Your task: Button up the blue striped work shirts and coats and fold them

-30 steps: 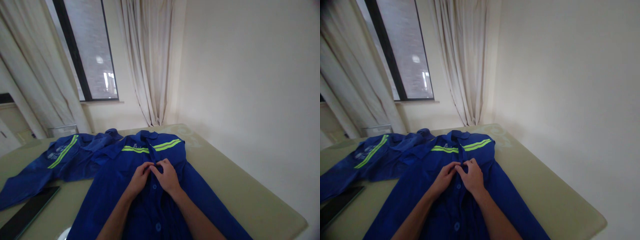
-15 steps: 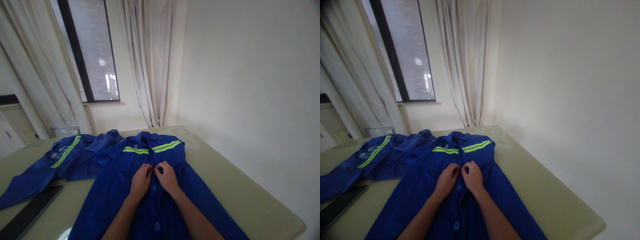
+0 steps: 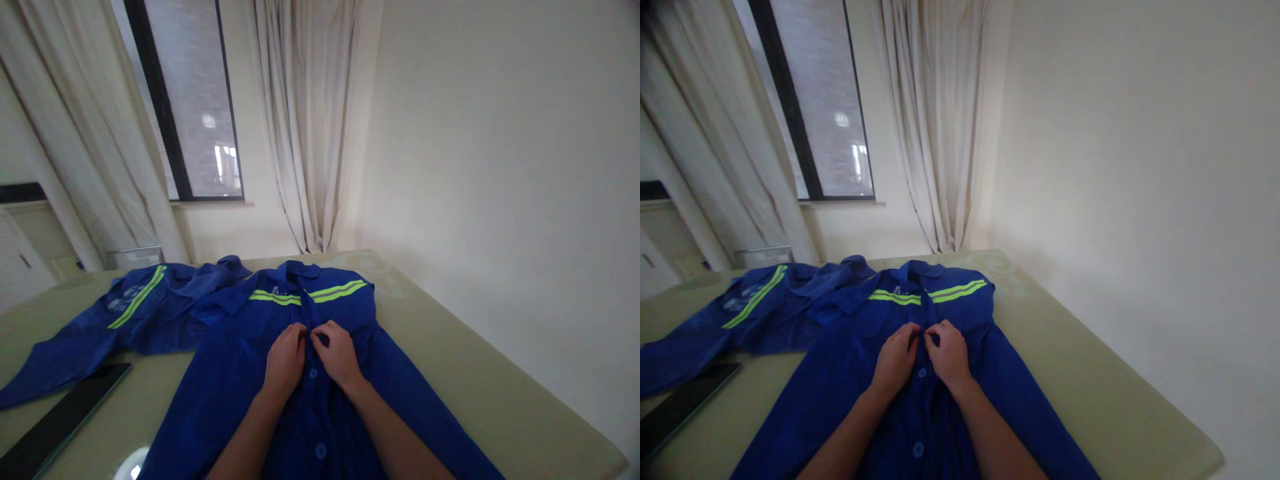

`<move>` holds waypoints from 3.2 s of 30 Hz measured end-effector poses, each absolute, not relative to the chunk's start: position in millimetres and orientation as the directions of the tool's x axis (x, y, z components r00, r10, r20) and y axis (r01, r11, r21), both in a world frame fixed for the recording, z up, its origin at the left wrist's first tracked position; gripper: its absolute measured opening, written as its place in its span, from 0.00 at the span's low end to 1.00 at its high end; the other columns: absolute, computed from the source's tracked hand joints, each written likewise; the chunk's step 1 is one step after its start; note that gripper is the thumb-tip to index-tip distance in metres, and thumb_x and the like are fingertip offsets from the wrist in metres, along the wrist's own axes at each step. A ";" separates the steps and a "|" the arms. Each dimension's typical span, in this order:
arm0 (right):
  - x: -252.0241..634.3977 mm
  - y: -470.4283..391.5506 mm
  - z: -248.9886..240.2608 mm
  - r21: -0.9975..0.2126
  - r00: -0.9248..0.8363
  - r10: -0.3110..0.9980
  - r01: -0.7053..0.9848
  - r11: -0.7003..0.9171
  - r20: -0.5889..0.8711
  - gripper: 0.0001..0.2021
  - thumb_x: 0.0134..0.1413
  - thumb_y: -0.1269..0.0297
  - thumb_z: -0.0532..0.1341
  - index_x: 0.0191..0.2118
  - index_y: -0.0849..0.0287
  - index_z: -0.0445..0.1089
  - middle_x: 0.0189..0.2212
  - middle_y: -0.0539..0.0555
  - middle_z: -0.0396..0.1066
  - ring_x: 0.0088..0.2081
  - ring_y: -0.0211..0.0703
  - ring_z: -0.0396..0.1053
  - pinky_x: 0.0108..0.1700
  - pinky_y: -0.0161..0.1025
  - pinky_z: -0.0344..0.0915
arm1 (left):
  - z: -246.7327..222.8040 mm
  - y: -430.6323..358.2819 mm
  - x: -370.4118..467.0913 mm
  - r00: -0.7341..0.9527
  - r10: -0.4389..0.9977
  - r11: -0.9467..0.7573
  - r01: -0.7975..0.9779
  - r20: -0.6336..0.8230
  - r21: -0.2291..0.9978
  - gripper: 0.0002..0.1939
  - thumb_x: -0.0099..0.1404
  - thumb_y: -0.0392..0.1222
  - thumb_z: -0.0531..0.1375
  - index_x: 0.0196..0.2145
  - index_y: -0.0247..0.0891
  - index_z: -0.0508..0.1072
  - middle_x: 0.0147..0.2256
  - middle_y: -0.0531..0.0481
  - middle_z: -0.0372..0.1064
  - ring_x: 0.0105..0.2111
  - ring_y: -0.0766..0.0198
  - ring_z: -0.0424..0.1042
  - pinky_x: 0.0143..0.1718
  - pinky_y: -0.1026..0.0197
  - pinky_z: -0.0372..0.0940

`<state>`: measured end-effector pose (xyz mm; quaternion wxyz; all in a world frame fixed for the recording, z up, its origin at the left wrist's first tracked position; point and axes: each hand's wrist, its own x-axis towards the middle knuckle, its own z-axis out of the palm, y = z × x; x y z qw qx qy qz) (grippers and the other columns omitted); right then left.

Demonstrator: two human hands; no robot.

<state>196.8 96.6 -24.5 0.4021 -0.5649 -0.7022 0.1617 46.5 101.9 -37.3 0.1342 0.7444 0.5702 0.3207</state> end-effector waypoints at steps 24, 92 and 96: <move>190.9 95.9 -26.3 -0.640 0.060 0.930 0.741 0.201 0.362 0.05 0.58 0.67 0.65 0.31 0.53 0.76 0.34 0.50 0.74 0.35 0.42 0.72 0.36 0.36 0.60 | -34.0 113.3 40.0 0.070 0.963 -0.265 0.401 0.259 0.877 0.14 0.63 0.51 0.60 0.35 0.40 0.80 0.32 0.48 0.81 0.33 0.56 0.79 0.37 0.58 0.69; 207.0 114.4 -35.2 -0.828 0.218 0.953 0.558 0.057 0.212 0.09 0.55 0.63 0.61 0.31 0.57 0.78 0.31 0.54 0.79 0.35 0.48 0.75 0.38 0.38 0.64 | -5.3 83.2 57.4 0.141 0.961 -0.170 0.980 0.240 0.105 0.16 0.73 0.38 0.50 0.48 0.36 0.76 0.44 0.37 0.75 0.46 0.48 0.74 0.45 0.51 0.65; 207.8 118.3 -36.0 -0.885 0.178 0.967 0.458 0.084 0.184 0.13 0.57 0.61 0.57 0.29 0.57 0.78 0.28 0.52 0.78 0.33 0.46 0.74 0.35 0.36 0.63 | -19.6 100.4 46.7 0.281 0.915 -0.349 0.911 0.290 0.220 0.15 0.73 0.42 0.53 0.53 0.47 0.74 0.50 0.45 0.72 0.52 0.52 0.70 0.50 0.53 0.62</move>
